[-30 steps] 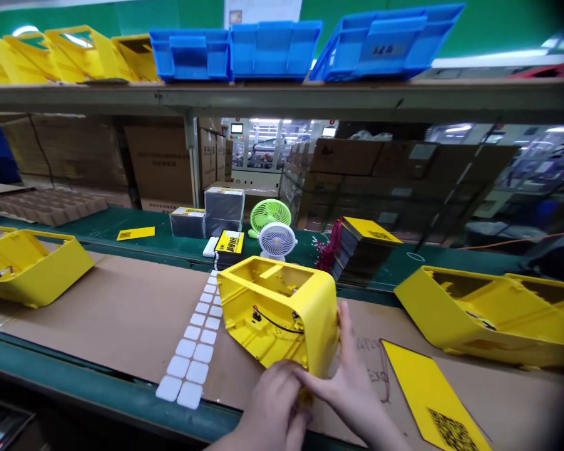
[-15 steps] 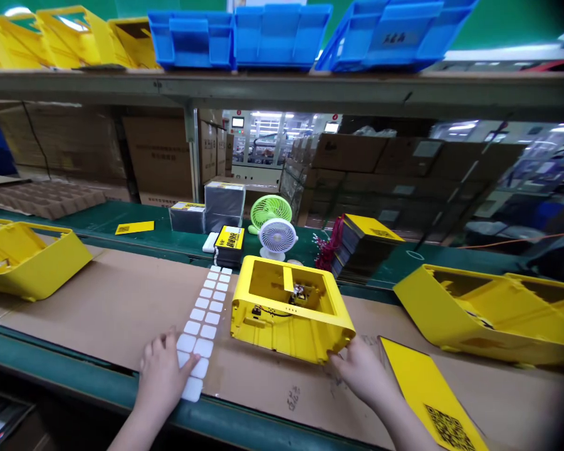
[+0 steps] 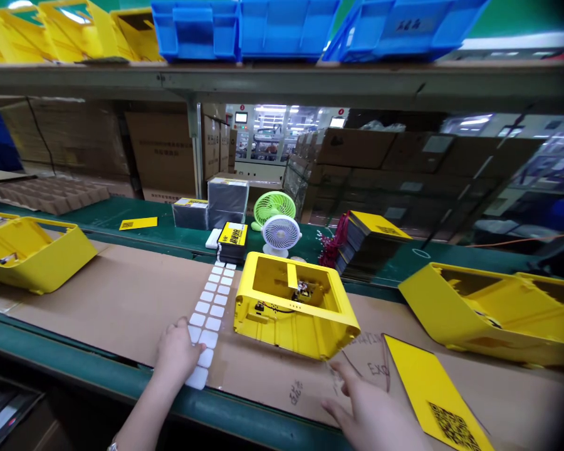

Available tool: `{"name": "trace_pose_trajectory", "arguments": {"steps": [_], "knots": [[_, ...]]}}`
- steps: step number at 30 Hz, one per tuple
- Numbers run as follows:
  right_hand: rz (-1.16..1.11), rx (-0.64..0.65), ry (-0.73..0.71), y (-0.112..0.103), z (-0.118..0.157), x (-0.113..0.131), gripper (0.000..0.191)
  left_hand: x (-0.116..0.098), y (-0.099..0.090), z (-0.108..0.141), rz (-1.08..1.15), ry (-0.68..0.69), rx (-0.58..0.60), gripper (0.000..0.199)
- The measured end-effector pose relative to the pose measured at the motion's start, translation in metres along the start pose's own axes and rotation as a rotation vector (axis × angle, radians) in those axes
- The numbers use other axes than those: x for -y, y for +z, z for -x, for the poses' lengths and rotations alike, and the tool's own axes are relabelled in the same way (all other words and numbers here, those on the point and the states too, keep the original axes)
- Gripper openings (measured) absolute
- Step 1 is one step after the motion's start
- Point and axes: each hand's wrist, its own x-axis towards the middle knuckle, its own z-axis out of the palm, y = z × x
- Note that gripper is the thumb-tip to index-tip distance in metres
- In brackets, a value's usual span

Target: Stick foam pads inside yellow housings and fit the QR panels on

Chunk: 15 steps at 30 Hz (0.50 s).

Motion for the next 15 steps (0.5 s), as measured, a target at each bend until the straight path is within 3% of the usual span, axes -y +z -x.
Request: {"name": "trace_pose_trajectory", "arguments": {"steps": [6, 11, 15], "knots": [[-0.143, 0.062, -0.215, 0.017, 0.005, 0.057, 0.048, 0.002, 0.005, -0.004, 0.063, -0.014, -0.015, 0.043], [-0.378, 0.048, -0.528, 0.046, -0.007, 0.101, 0.037, 0.004, 0.009, 0.001, 0.121, 0.013, -0.096, 0.051], [-0.435, 0.025, -0.718, 0.074, -0.029, 0.134, 0.051, 0.012, 0.012, 0.005, 0.242, 0.063, -0.099, 0.046]]}}
